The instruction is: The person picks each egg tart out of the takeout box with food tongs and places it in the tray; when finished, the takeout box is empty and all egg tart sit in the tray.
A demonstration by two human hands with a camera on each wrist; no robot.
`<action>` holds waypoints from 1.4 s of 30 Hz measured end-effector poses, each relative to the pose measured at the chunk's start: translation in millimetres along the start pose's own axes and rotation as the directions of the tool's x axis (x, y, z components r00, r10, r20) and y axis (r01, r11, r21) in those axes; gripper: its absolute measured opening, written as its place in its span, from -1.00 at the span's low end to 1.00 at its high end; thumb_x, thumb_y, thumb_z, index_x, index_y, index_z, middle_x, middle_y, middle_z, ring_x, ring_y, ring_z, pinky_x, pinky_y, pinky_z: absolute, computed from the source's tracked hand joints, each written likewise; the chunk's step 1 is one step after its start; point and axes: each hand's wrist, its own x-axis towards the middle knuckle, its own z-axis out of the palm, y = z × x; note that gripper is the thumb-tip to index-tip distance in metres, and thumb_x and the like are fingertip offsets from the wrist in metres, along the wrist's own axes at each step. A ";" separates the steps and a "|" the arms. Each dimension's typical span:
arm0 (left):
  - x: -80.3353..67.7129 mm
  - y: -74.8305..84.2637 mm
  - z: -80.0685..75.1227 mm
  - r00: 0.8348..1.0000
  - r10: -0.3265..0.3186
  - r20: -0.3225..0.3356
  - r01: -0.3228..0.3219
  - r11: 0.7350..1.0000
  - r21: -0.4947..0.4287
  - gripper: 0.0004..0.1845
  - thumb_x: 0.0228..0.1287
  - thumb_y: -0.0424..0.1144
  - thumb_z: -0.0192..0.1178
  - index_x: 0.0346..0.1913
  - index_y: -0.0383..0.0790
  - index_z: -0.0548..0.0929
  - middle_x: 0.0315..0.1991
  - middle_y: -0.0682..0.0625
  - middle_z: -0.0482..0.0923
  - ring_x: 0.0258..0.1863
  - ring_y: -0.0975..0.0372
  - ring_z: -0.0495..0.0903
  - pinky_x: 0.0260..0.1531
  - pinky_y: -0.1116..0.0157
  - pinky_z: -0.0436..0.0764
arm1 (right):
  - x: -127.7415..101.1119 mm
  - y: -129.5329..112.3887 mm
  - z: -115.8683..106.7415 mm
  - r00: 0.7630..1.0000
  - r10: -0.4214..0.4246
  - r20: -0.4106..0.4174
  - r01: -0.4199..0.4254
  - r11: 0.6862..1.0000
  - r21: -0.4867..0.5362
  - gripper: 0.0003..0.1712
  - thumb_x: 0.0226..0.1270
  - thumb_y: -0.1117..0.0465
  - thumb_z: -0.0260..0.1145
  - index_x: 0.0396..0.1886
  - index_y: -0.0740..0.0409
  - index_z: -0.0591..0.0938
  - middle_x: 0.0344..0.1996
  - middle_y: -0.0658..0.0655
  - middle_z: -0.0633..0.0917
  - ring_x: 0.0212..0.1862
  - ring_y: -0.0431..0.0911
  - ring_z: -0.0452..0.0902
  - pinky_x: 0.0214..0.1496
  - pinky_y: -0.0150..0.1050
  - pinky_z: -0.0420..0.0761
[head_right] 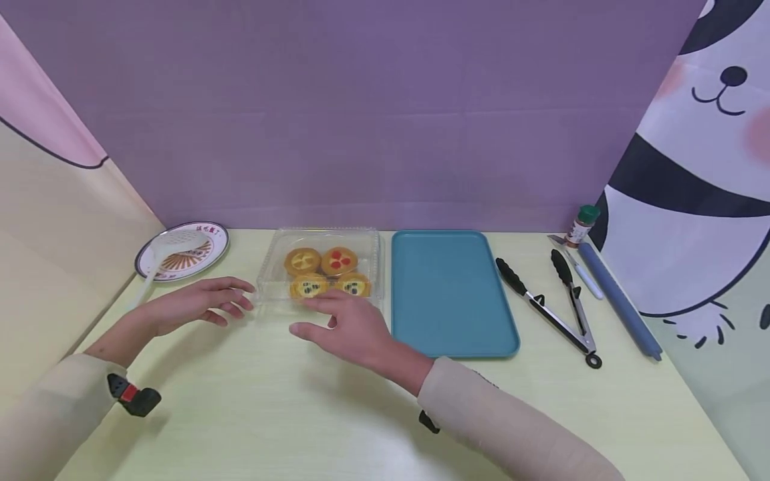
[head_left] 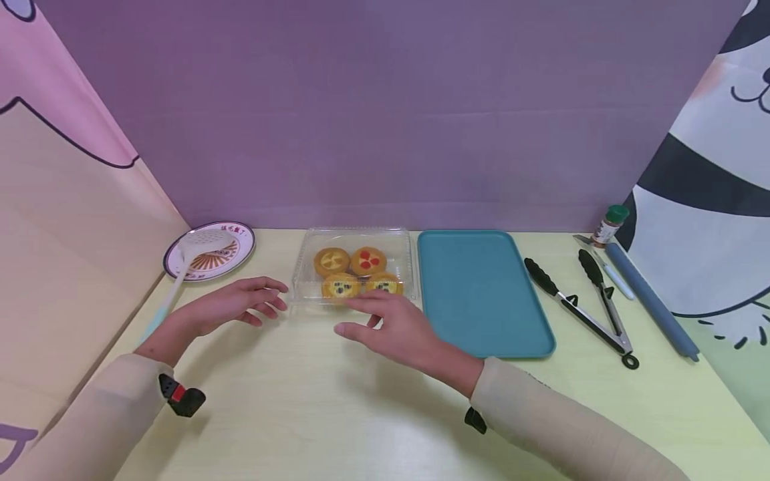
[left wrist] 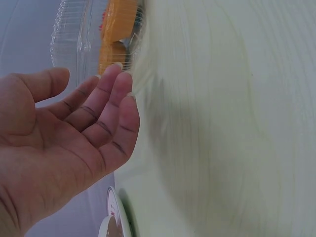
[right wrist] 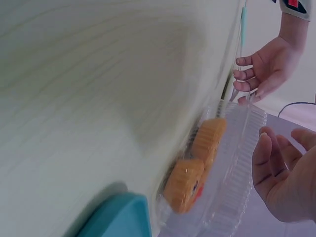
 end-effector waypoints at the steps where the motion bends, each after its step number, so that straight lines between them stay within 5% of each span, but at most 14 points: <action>1: 0.4 -0.4 0.2 1.000 0.000 0.001 0.000 1.000 -0.005 -0.47 0.59 -0.08 -0.05 0.41 -0.35 0.27 0.21 -0.27 0.52 0.13 0.01 0.57 0.03 0.17 0.62 | 1.7 -0.6 2.5 1.000 0.010 -0.004 -0.010 1.000 -0.007 -0.41 0.25 -0.25 0.38 0.24 -0.20 0.65 0.21 -0.07 0.65 -0.32 -0.31 0.61 -0.31 -0.35 0.56; 10: 2.5 -2.6 4.0 1.000 0.008 -0.008 -0.008 0.999 -0.033 -0.52 0.59 -0.13 -0.06 0.35 -0.40 0.32 0.02 -0.20 0.57 -0.09 0.14 0.59 -0.06 0.20 0.63 | 14.1 0.1 21.8 0.996 0.001 -0.085 -0.010 0.994 -0.111 -0.39 0.23 -0.24 0.39 0.23 -0.11 0.66 0.10 -0.04 0.69 -0.30 -0.25 0.60 -0.30 -0.37 0.50; 22: 5.2 -3.3 5.7 1.000 0.017 -0.022 -0.017 0.999 -0.034 -0.55 0.59 -0.12 -0.05 0.30 -0.39 0.37 0.00 -0.16 0.60 -0.09 0.17 0.60 -0.05 0.21 0.63 | 17.8 -5.5 33.6 0.985 -0.117 -0.128 0.075 0.954 -0.289 -0.49 0.25 -0.25 0.36 0.11 -0.13 0.73 0.08 -0.05 0.73 0.18 -0.13 0.60 0.12 -0.09 0.62; 29: 8.0 -6.2 8.6 1.000 0.016 -0.024 -0.018 0.997 -0.070 -0.55 0.59 -0.11 -0.05 0.28 -0.41 0.38 -0.01 -0.11 0.62 -0.08 0.17 0.61 -0.04 0.22 0.64 | 20.4 -9.7 45.4 0.950 -0.276 -0.146 0.178 0.862 -0.474 -0.50 0.25 -0.28 0.35 0.08 -0.18 0.74 0.05 -0.12 0.74 0.12 -0.13 0.57 0.07 -0.12 0.58; 36: 10.4 -10.6 10.4 0.999 0.015 -0.034 -0.019 0.992 -0.123 -0.53 0.58 -0.10 -0.03 0.27 -0.45 0.38 0.00 -0.12 0.62 -0.07 0.17 0.62 -0.02 0.23 0.63 | 27.2 -8.2 56.0 0.924 -0.352 -0.149 0.184 0.752 -0.633 -0.50 0.28 -0.34 0.29 0.09 -0.26 0.73 0.06 -0.16 0.71 0.13 -0.15 0.54 0.14 -0.12 0.55; 42: 13.8 -15.1 14.7 0.999 0.029 -0.025 -0.033 0.982 -0.183 -0.58 0.58 -0.13 -0.02 0.23 -0.43 0.41 -0.07 -0.01 0.64 -0.09 0.20 0.63 0.00 0.23 0.62 | 33.9 -6.3 62.8 0.922 -0.349 -0.170 0.155 0.732 -0.664 -0.53 0.30 -0.33 0.27 0.08 -0.26 0.73 0.02 -0.15 0.71 0.10 -0.14 0.55 0.11 -0.15 0.53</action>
